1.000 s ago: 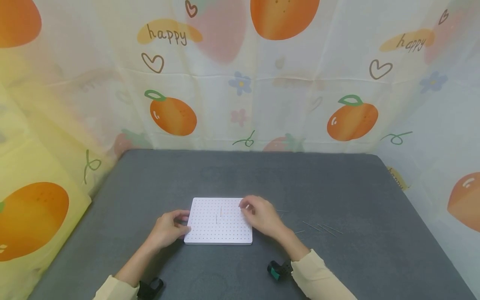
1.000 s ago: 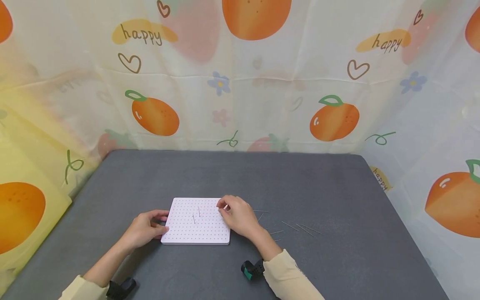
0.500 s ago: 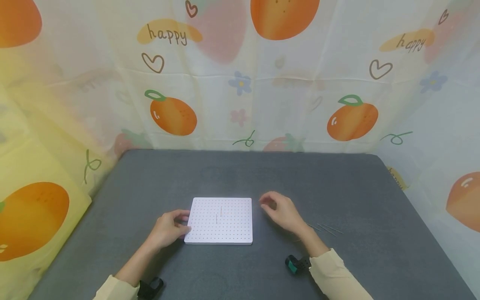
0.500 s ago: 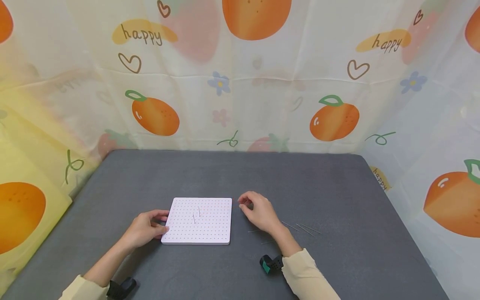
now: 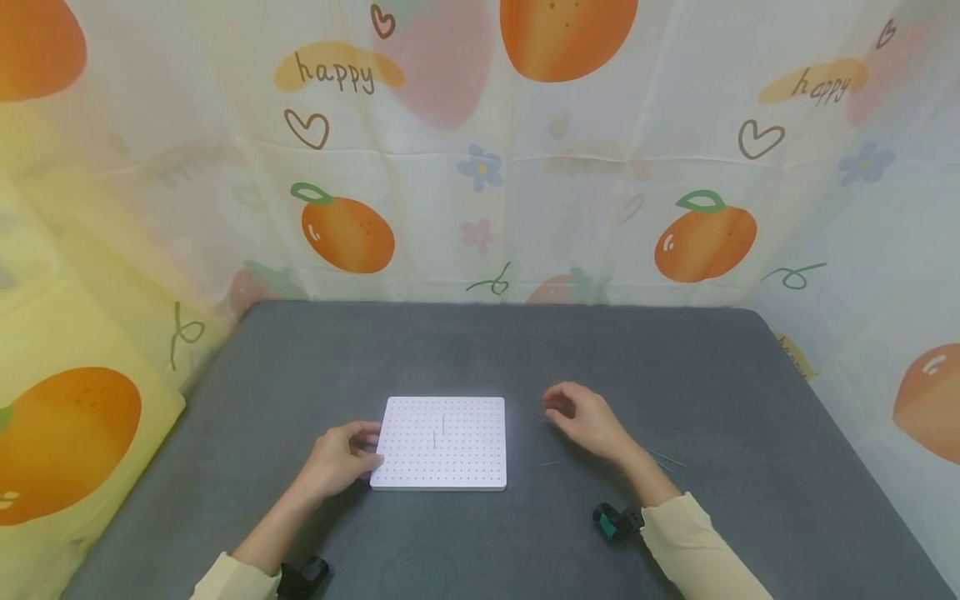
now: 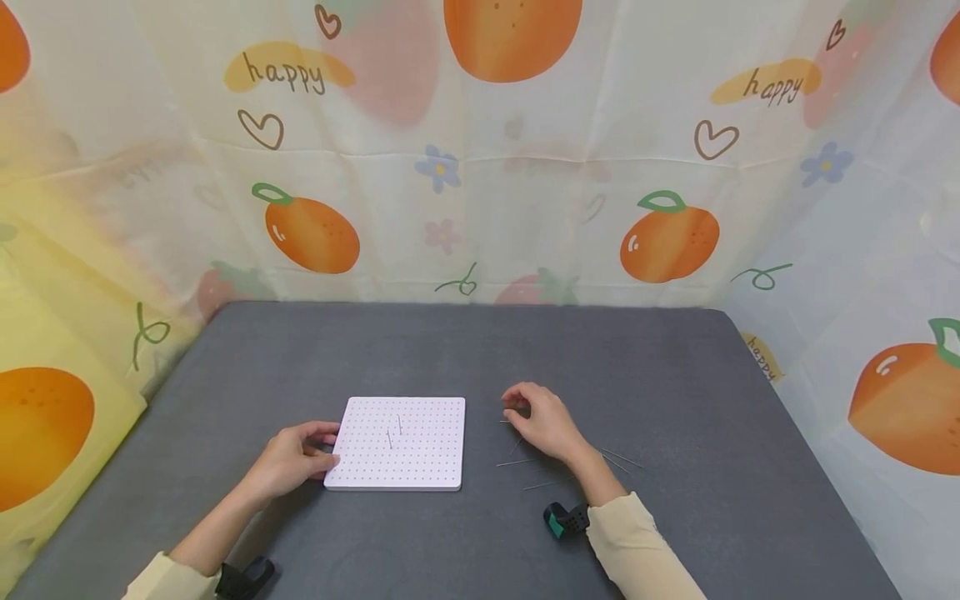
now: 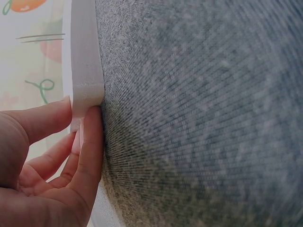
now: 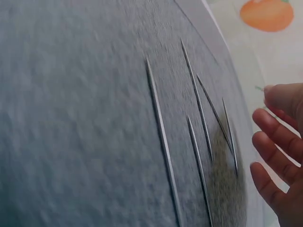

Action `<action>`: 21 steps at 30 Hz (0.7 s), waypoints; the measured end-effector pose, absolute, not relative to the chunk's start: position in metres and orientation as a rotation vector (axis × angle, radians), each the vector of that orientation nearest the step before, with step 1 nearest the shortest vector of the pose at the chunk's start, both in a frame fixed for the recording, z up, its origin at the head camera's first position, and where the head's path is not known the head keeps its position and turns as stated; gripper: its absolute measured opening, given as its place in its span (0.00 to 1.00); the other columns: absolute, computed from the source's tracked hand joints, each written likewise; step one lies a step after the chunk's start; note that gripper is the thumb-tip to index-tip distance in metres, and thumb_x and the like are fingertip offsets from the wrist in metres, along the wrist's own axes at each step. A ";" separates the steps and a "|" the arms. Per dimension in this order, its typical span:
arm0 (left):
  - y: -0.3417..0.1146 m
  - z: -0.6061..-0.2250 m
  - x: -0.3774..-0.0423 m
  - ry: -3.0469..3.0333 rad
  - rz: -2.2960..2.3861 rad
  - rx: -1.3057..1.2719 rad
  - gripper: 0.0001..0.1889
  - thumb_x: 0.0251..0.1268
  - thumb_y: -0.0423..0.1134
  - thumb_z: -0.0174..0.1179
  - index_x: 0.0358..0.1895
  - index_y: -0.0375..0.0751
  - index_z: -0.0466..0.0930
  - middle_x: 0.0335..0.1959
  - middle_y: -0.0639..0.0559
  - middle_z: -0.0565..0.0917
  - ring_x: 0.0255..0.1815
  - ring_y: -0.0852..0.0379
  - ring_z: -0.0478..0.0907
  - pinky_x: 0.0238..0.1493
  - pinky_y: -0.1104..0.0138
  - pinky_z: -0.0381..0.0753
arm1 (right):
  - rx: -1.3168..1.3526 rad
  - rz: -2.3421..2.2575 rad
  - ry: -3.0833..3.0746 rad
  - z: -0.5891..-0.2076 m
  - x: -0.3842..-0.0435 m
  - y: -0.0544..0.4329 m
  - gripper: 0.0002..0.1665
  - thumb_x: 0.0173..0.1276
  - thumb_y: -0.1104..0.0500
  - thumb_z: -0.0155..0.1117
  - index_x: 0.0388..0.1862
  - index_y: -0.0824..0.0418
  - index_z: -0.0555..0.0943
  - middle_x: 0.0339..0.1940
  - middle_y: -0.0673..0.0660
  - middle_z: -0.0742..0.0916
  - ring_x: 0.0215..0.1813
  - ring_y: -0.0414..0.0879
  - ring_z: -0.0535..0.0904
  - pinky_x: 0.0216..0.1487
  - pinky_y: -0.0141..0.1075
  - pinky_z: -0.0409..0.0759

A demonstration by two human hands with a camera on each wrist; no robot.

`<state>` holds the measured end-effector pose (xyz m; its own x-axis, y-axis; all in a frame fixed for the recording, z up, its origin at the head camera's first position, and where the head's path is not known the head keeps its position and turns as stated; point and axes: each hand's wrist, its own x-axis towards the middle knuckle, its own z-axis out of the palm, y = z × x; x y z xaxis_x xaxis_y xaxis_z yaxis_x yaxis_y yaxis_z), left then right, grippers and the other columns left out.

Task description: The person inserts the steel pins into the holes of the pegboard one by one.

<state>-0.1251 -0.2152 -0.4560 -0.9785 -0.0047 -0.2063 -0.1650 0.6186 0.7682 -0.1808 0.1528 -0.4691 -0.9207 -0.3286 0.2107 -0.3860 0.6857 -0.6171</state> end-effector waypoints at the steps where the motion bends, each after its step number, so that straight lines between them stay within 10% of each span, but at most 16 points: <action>1: -0.215 -0.456 -0.125 2.659 1.288 -0.140 0.24 0.50 0.28 0.63 0.55 0.33 0.73 0.42 0.43 0.79 0.32 0.57 0.79 0.29 0.65 0.81 | 0.600 1.047 -2.815 -0.470 -0.182 0.155 0.11 0.59 0.61 0.64 0.42 0.56 0.79 0.39 0.49 0.83 0.43 0.43 0.79 0.46 0.41 0.77; 21: -0.213 -0.456 -0.125 2.689 1.270 -0.151 0.25 0.49 0.27 0.63 0.55 0.31 0.73 0.42 0.42 0.80 0.31 0.57 0.79 0.28 0.64 0.81 | 0.720 0.978 -2.894 -0.473 -0.187 0.169 0.08 0.60 0.60 0.64 0.39 0.57 0.79 0.36 0.49 0.81 0.40 0.42 0.76 0.42 0.39 0.75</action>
